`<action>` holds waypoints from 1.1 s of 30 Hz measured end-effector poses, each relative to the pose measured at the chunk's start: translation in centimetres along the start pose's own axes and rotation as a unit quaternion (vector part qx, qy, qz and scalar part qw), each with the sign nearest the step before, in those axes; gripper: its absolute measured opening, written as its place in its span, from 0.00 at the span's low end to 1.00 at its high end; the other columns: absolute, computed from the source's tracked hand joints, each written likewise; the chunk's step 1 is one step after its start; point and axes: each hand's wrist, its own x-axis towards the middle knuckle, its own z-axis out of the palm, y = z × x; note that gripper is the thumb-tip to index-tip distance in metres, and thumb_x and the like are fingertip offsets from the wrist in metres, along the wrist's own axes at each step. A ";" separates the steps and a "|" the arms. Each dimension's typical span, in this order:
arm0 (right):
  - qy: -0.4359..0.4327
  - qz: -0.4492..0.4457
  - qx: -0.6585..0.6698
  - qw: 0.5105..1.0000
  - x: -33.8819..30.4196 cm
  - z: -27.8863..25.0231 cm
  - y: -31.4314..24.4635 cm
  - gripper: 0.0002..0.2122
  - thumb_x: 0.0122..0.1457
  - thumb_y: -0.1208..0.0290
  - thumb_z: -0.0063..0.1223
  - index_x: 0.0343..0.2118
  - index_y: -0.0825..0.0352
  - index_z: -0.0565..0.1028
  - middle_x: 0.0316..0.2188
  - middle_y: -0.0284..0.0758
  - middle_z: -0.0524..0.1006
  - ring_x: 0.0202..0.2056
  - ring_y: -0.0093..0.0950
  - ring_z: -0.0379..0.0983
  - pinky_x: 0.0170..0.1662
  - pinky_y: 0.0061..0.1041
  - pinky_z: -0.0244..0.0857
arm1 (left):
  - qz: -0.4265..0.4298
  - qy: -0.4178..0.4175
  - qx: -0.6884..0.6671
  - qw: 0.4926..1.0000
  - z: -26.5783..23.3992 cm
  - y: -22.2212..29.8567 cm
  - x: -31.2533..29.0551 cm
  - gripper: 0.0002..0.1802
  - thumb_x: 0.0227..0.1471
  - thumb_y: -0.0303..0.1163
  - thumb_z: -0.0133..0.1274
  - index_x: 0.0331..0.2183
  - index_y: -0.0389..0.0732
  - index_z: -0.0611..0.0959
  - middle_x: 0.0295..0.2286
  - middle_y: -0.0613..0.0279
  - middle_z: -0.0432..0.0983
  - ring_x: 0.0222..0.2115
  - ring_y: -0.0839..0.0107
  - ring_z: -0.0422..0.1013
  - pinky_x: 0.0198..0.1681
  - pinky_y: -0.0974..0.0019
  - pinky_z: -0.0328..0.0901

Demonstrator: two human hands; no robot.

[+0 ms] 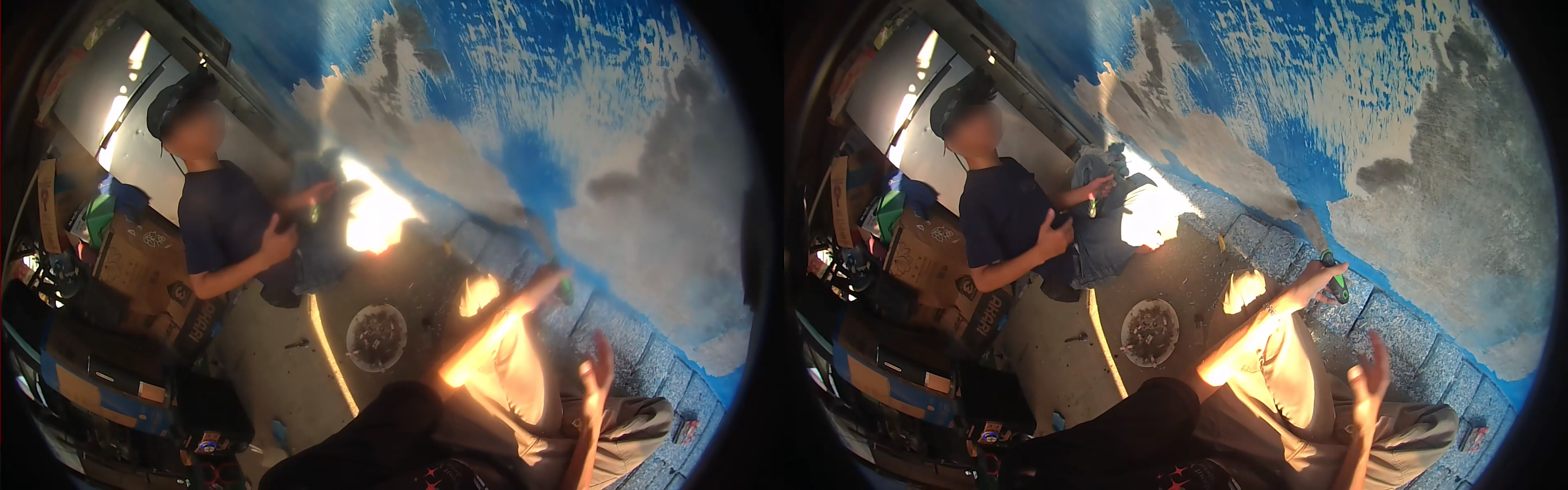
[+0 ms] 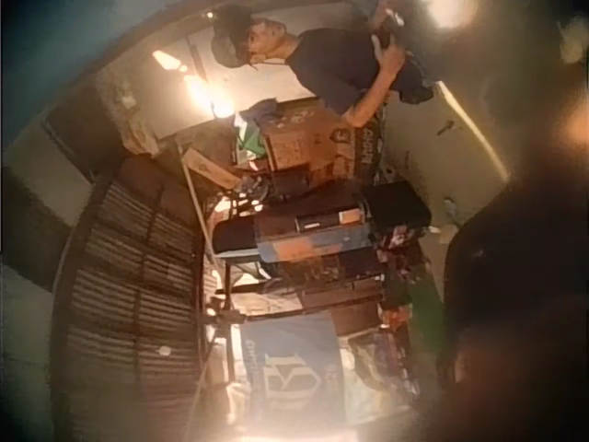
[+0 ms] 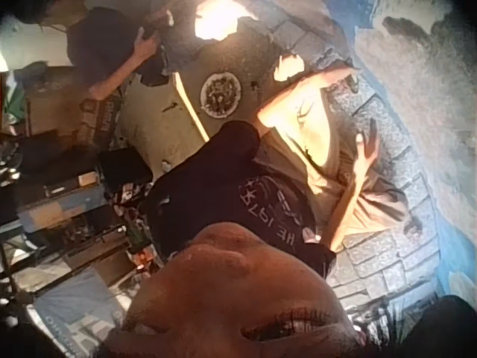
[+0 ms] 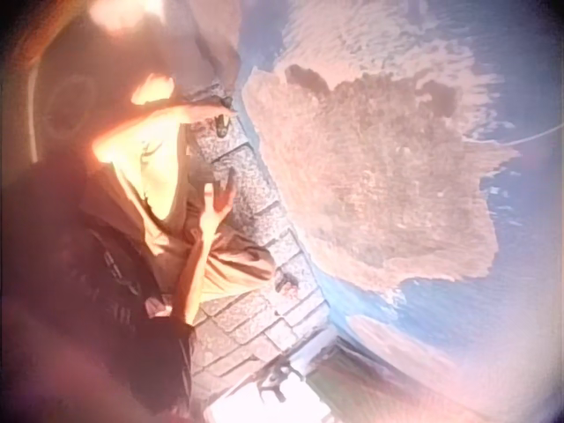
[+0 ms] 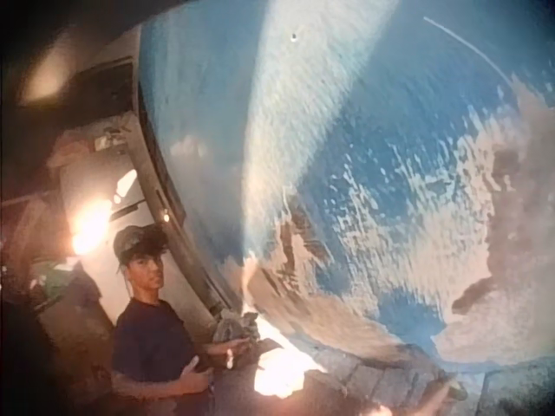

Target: The person uses a scraper to remove blue paint and old material from a concrete wall while sitting on the floor.

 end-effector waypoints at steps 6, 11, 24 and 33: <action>-0.080 0.135 0.136 0.978 0.6 -1.6 2.5 0.38 0.51 0.47 0.53 0.59 0.67 0.57 0.56 0.44 0.62 0.57 0.40 0.59 0.53 0.40 0.59 | -0.006 0.012 -0.004 1.000 -1.5 -0.1 0.7 0.20 0.49 0.45 0.56 0.35 0.39 0.75 0.30 0.60 0.76 0.29 0.69 0.75 0.28 0.63 0.75; -0.420 0.203 0.336 0.818 0.2 0.8 1.1 0.32 0.52 0.56 0.55 0.56 0.69 0.60 0.48 0.58 0.67 0.48 0.48 0.69 0.46 0.44 0.67 | 0.025 0.004 0.030 0.999 -0.5 0.4 0.7 0.19 0.50 0.42 0.56 0.39 0.40 0.76 0.30 0.62 0.74 0.28 0.73 0.73 0.29 0.63 0.75; 0.138 0.126 0.054 0.981 2.0 -3.5 4.4 0.20 0.55 0.62 0.56 0.46 0.70 0.71 0.42 0.34 0.74 0.44 0.23 0.69 0.47 0.22 0.62 | 0.080 -0.237 0.260 0.933 2.2 -0.4 -1.7 0.20 0.49 0.35 0.58 0.44 0.36 0.77 0.29 0.60 0.77 0.27 0.74 0.74 0.26 0.73 0.72; 0.069 0.040 0.023 0.997 6.5 2.4 8.0 0.21 0.58 0.58 0.53 0.45 0.72 0.71 0.42 0.45 0.70 0.39 0.27 0.73 0.38 0.23 0.67 | 0.128 -0.298 0.414 0.851 2.7 -2.9 0.0 0.15 0.42 0.29 0.58 0.35 0.32 0.78 0.24 0.59 0.77 0.21 0.74 0.72 0.22 0.71 0.65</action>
